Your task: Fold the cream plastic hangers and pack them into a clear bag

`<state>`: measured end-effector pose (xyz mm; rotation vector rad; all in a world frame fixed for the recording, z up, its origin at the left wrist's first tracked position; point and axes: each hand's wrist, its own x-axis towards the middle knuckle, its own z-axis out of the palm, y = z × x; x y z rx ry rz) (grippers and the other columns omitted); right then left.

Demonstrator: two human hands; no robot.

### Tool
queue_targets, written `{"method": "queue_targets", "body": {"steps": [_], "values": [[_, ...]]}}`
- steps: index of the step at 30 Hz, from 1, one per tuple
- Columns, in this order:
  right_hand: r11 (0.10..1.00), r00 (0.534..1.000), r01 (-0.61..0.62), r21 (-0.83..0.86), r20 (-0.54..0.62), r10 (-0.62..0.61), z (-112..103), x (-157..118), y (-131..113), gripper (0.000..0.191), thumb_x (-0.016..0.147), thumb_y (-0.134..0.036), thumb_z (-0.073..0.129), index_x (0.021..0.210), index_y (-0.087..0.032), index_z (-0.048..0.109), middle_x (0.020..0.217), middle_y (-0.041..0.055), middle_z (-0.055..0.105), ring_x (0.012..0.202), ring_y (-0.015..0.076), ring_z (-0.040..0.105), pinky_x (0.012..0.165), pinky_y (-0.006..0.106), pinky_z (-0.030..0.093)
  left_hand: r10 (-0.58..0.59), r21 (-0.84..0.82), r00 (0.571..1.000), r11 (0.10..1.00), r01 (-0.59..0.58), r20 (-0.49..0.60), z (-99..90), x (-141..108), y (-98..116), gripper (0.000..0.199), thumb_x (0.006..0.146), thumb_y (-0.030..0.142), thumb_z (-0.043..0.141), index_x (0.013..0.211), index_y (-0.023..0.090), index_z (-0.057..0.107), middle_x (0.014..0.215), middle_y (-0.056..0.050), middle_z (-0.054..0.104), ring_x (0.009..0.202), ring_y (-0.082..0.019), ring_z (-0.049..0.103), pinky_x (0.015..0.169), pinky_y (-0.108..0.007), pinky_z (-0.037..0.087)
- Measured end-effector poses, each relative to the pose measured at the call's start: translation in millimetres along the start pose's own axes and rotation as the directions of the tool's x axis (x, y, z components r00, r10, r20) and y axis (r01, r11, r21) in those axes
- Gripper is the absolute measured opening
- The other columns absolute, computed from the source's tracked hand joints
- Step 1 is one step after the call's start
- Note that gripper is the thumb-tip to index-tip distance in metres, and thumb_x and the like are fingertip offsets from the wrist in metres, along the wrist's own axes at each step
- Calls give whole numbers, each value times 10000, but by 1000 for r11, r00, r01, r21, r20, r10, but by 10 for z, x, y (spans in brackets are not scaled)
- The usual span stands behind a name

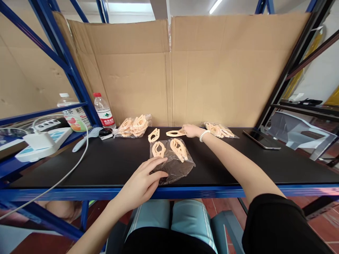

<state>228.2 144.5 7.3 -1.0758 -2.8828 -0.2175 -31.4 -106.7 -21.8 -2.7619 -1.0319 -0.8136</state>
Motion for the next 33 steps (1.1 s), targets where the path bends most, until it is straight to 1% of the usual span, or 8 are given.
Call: {"method": "queue_targets", "body": {"steps": [11,15,17,20,23,25,29,33], "values": [[999,974,-28,19,-224,31,145,-1240,-331,668,782,47,344,1397,-157,508,1367,133,553,1237,220,552,1052,419,465,13,-35,998,999,-15,-65,20,8,41,393,862,34,415,1048,232,699,1425,-87,493,1347,-285,413,1058,-485,448],[994,969,-52,-94,-246,27,84,-1458,-583,597,849,5,358,1410,-151,493,1348,154,577,1206,256,575,993,465,507,-163,-417,980,903,101,-115,-104,16,-28,328,896,121,444,962,268,729,1392,-33,538,1268,-287,515,1053,-480,451],[991,964,-69,-115,-262,37,82,-1530,-658,591,854,-1,364,1418,-134,482,1378,164,556,1234,263,560,1001,459,507,-461,-725,868,660,195,-186,-306,33,-267,272,863,227,554,1104,253,677,1329,-75,589,1149,-294,610,988,-481,505],[995,963,-54,-84,-267,30,113,-1569,-688,612,852,-6,377,1438,-159,461,1416,137,533,1276,241,536,1042,420,488,-850,-936,512,270,228,-120,-723,63,-794,466,801,270,585,1263,218,547,1359,-135,554,1142,-295,618,945,-492,522],[998,961,-34,-56,-275,17,129,-1562,-706,642,843,2,368,1442,-209,462,1408,107,545,1243,223,567,1023,391,508,-942,-881,294,274,385,-164,-984,86,-1094,484,726,242,632,1205,213,574,1328,-110,570,1222,-282,552,997,-477,472],[997,952,-50,-62,-303,29,107,-1576,-762,604,852,-6,362,1401,-206,513,1331,121,595,1159,233,622,964,400,548,-920,-840,353,322,436,-170,-946,88,-998,371,688,253,666,1055,202,656,1201,-85,639,1193,-296,560,1021,-486,440],[994,943,-78,-77,-329,49,5,-1711,-971,423,948,-133,383,1318,-169,585,1178,148,654,1008,247,676,848,410,600,-514,-418,822,821,388,-247,-546,30,-336,229,814,302,600,1006,208,678,1063,-70,665,1035,-255,613,941,-412,480],[994,950,-73,-75,-309,47,-62,-1922,-1195,397,997,-267,405,1359,-183,544,1313,131,599,1150,254,617,951,417,559,-237,-242,939,954,177,-247,-232,-49,119,164,876,205,565,1033,215,614,1067,-69,627,1031,-214,588,903,-348,479]]}}
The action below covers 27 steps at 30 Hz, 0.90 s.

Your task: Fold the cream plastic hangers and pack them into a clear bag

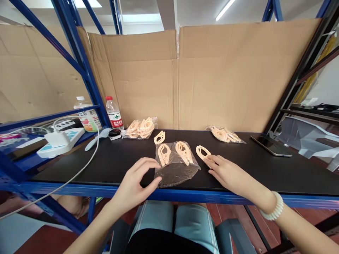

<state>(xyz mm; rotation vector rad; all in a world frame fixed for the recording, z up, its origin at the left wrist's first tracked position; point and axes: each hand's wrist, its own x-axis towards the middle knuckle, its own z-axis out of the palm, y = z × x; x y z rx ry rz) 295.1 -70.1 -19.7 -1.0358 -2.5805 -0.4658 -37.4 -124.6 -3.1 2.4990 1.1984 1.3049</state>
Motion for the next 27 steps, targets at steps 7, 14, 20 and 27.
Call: {"method": "queue_targets", "body": {"steps": [7,14,20,27], "values": [[998,995,-37,-55,-92,32,-64,-301,-309,514,994,-385,424,1472,-197,400,1355,121,594,1173,267,608,918,416,569,4,25,1000,1000,-4,15,159,5,-85,112,846,102,543,837,214,541,980,-46,614,917,-196,600,792,-318,502],[993,983,7,-122,-183,-29,-3,-410,-535,489,990,-399,445,1423,-173,464,1270,174,632,1042,293,646,795,438,581,66,60,998,996,-66,-3,245,-21,-128,246,865,38,460,812,213,625,1125,-62,627,973,-196,623,776,-310,530],[986,960,53,-159,-264,-94,7,-405,-654,466,954,-74,469,1412,-162,470,1210,161,665,1026,246,649,813,388,571,129,136,991,983,-126,-18,314,-50,-227,303,906,64,454,1050,208,678,1242,-76,637,1119,-223,623,919,-355,547],[960,895,199,-198,-363,-261,-76,-495,-655,499,984,-80,321,1479,-62,375,1140,164,710,1011,251,675,807,367,579,141,207,990,969,-134,-18,335,-62,-244,294,906,70,438,1006,174,694,1269,-87,633,1164,-244,604,959,-385,548]]}}
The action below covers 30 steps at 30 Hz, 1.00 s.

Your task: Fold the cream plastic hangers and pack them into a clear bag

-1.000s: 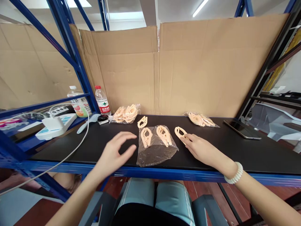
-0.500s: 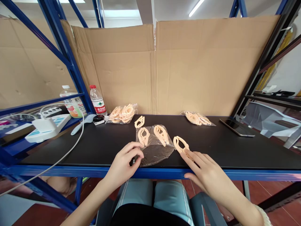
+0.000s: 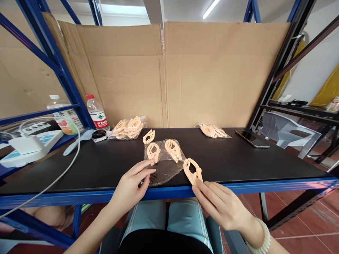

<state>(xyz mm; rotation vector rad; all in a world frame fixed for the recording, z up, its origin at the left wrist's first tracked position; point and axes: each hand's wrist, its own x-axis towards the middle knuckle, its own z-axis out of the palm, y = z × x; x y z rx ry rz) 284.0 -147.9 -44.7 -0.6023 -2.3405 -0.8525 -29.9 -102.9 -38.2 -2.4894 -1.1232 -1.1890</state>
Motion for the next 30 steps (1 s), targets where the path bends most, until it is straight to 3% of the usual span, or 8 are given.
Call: {"method": "queue_targets", "body": {"steps": [4,8,11,14,16,20,25,30], "values": [[998,997,-57,24,-48,58,-224,5,-32,511,975,-107,310,1477,-59,391,1215,165,681,1134,278,636,886,387,576,5,53,1000,999,-6,13,9,-1,11,357,901,64,428,1173,161,638,1248,-92,645,1142,-251,606,953,-425,548],[989,985,-144,39,-93,147,-507,149,-224,460,997,-275,340,1379,-138,556,1256,121,667,1182,278,615,943,351,567,-3,67,1000,998,1,22,9,4,26,430,900,60,415,1294,157,557,1288,-95,618,1177,-252,579,974,-436,535],[999,995,-25,36,-98,29,-512,380,-357,381,972,-237,408,1248,-164,659,1228,90,688,1167,249,625,933,299,564,-20,63,1000,998,19,24,-7,12,49,441,912,83,412,1330,167,522,1334,-100,585,1214,-256,556,1009,-445,514],[992,993,106,73,-58,-102,-271,648,-371,426,925,-64,323,1148,-60,685,1165,136,713,1077,229,668,898,300,574,-47,27,998,999,47,32,-25,15,72,475,922,104,416,1389,176,459,1403,-98,527,1279,-246,508,1067,-433,475],[990,983,136,43,-129,-130,-41,814,-327,406,917,-53,327,1100,-14,688,1096,184,728,1003,250,691,836,335,594,-62,-2,998,998,62,33,-27,15,78,505,923,111,422,1424,179,415,1431,-96,497,1313,-233,476,1098,-414,451],[984,979,150,-91,-127,-161,384,1113,-217,302,908,-46,432,1065,19,683,1030,214,735,880,256,714,712,343,615,-67,-21,997,997,68,37,-3,12,67,546,915,99,426,1453,182,372,1447,-99,474,1336,-226,449,1120,-404,431],[976,980,180,-123,106,-167,811,1416,-133,273,878,3,441,963,-1,701,847,180,738,680,228,696,603,339,604,-57,-11,998,998,57,28,19,-7,56,546,912,86,428,1450,159,375,1452,-118,465,1349,-229,432,1136,-403,415],[988,957,118,-95,275,-88,1016,1507,-159,255,843,15,475,979,-12,690,850,178,723,764,266,701,599,347,585,-62,-3,997,998,62,47,6,-23,63,554,910,83,416,1457,145,360,1454,-133,459,1355,-232,427,1137,-403,411]]}}
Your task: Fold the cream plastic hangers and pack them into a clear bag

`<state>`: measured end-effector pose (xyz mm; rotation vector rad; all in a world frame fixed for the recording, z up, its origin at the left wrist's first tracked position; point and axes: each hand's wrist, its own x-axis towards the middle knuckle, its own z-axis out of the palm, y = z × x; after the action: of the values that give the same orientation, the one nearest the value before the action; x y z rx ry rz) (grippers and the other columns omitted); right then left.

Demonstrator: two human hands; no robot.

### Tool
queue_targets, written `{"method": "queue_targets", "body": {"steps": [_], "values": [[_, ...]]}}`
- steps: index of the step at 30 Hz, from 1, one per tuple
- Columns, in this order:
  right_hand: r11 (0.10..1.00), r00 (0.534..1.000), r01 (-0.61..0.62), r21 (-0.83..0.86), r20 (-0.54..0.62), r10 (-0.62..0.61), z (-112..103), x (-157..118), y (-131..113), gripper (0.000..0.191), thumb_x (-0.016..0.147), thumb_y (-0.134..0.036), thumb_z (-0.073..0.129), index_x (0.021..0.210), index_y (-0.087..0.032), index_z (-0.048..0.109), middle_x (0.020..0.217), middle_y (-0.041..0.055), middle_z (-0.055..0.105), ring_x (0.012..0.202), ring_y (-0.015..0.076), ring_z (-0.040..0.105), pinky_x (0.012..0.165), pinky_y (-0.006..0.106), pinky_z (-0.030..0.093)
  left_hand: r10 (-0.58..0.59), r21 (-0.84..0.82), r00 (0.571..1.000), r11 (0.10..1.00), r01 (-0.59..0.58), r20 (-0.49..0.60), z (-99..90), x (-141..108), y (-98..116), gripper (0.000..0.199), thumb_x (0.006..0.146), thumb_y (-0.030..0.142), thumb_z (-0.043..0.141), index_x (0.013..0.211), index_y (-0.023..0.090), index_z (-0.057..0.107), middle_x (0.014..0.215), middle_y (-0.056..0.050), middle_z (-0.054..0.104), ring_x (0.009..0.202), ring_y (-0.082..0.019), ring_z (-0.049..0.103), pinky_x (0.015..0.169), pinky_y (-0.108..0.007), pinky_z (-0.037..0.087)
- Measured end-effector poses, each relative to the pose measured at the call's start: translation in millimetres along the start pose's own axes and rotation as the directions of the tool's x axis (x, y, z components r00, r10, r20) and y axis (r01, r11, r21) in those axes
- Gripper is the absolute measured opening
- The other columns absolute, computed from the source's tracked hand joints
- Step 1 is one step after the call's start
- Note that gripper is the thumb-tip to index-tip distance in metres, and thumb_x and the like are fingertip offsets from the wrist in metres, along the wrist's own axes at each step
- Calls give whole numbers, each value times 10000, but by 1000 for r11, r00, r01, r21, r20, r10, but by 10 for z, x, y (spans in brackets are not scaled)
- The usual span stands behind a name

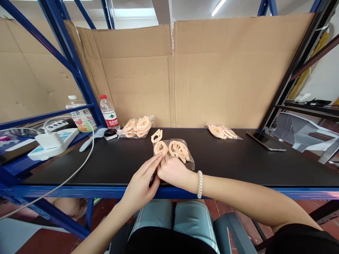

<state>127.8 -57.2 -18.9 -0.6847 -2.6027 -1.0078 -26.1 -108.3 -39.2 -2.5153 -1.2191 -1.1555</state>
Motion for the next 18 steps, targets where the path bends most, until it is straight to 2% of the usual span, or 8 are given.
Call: {"method": "queue_targets", "body": {"steps": [3,6,8,10,12,14,16,18], "values": [[999,998,-43,13,-55,44,-138,-93,-38,271,843,-16,485,1035,2,675,955,201,719,861,266,691,674,338,568,-6,-2,1000,1000,6,7,-21,7,11,541,908,88,419,1444,141,368,1453,-139,456,1354,-242,428,1134,-407,412],[993,976,-18,113,-212,42,-354,-261,51,223,859,-118,482,919,-70,691,803,120,710,673,193,641,589,306,506,-11,-18,1000,1000,12,19,-48,17,33,446,904,88,421,1344,152,452,1407,-137,495,1324,-242,460,1104,-409,439],[990,916,7,142,-398,51,-427,-337,249,215,862,-160,483,760,-149,672,619,35,648,523,145,550,515,289,420,-15,-17,999,1000,15,32,-62,22,47,352,899,86,419,1230,168,507,1349,-130,537,1276,-244,503,1056,-412,478],[980,886,-86,177,-437,156,-386,-336,553,252,857,-154,467,676,-176,642,539,7,604,472,125,501,513,282,372,-14,-2,999,1000,14,46,-69,25,56,283,896,84,417,1137,183,529,1299,-121,564,1231,-248,533,1003,-415,510],[917,899,-261,302,-269,345,-233,-253,900,255,879,-163,449,807,-157,693,618,30,662,551,141,575,567,276,403,-9,11,999,1000,9,53,-69,30,60,247,897,84,413,1082,192,535,1271,-117,574,1215,-253,539,970,-415,523],[825,896,-369,428,-72,437,-3,-109,1212,258,883,-159,460,916,-142,716,740,49,726,638,157,640,636,270,451,-4,13,999,1000,3,48,-67,35,61,230,898,87,412,1061,199,530,1249,-118,579,1208,-255,539,955,-415,525],[794,922,-353,495,39,385,255,75,1430,298,887,-117,443,997,-132,720,937,76,757,811,183,685,760,280,485,-12,9,999,1000,12,46,-66,40,63,217,895,88,416,1050,203,517,1222,-119,586,1181,-253,553,931,-411,531],[827,960,-275,491,102,259,503,286,1537,354,874,-69,440,1108,-114,701,1094,107,733,977,218,674,877,312,481,-22,6,998,1000,22,54,-68,42,67,198,893,87,417,1027,204,504,1200,-116,593,1152,-248,566,913,-407,533]]}}
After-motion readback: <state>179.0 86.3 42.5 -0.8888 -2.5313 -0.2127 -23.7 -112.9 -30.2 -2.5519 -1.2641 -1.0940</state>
